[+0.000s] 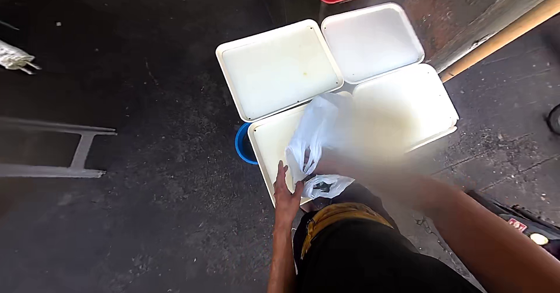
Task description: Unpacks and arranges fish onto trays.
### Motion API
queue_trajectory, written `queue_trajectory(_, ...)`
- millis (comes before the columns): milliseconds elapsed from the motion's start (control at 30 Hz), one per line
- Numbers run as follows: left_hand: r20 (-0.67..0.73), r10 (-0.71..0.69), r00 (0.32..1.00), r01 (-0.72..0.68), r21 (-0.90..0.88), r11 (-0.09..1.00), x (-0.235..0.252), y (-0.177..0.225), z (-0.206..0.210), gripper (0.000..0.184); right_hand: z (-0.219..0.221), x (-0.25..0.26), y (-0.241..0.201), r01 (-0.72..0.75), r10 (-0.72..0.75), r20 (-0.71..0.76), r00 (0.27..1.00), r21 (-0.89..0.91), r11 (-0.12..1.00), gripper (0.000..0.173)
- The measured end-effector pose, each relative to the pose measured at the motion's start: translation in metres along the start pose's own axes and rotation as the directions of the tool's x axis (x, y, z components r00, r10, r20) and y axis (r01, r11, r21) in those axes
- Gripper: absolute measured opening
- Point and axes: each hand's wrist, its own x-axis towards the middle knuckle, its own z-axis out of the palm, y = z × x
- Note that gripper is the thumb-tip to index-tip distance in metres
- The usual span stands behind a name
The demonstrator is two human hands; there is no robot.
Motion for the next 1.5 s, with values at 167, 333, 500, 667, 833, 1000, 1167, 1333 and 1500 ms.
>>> queue_trajectory(167, -0.008, -0.056, 0.998, 0.055, -0.120, 0.991, -0.015, -0.003, -0.001, 0.088, -0.004, 0.011, -0.016, -0.200, 0.194, 0.053, 0.979, 0.129, 0.971, 0.041)
queue_trajectory(333, -0.216, -0.121, 0.969, 0.070, -0.230, 0.971, -0.029, 0.002, 0.012, 0.083, 0.004, 0.016, -0.002, 0.091, -0.089, -0.093, 0.992, 0.019, 0.996, 0.030)
queue_trajectory(500, -0.305, -0.184, 0.934, 0.058, -0.381, 0.923, -0.038, 0.017, 0.054, 0.081, -0.064, -0.013, 0.002, 0.214, -0.178, -0.268, 0.947, 0.113, 0.970, 0.022)
queue_trajectory(667, -0.308, -0.135, 0.942, 0.031, -0.322, 0.946, -0.028, 0.059, 0.105, 0.103, -0.120, -0.014, 0.007, 0.218, 0.165, -0.454, 0.875, 0.676, 0.704, 0.027)
queue_trajectory(833, -0.420, -0.078, 0.904, -0.018, -0.221, 0.975, 0.020, 0.087, 0.143, 0.084, -0.173, -0.026, 0.012, 0.367, 0.233, -0.459, 0.857, 0.862, 0.351, 0.020)
queue_trajectory(1000, -0.645, 0.219, 0.732, -0.155, 0.156, 0.976, 0.017, 0.106, 0.144, 0.029, -0.198, -0.008, 0.036, 0.239, 0.266, -0.308, 0.913, 0.935, 0.260, 0.022)
queue_trajectory(1167, -0.717, 0.161, 0.679, -0.036, 0.186, 0.982, -0.009, 0.077, 0.147, 0.030, -0.190, 0.015, 0.080, 0.268, 0.243, -0.380, 0.893, 0.880, 0.392, 0.024)
queue_trajectory(1333, -0.710, -0.349, 0.612, 0.209, -0.280, 0.937, -0.032, 0.034, 0.140, 0.039, -0.212, 0.033, 0.128, 0.254, 0.445, -0.271, 0.854, 0.962, 0.098, 0.019)
queue_trajectory(1500, -0.646, -0.336, 0.685, 0.119, -0.356, 0.927, -0.008, 0.055, 0.135, 0.040, -0.272, -0.002, 0.093, 0.391, 0.357, -0.315, 0.879, 0.906, -0.161, 0.033)
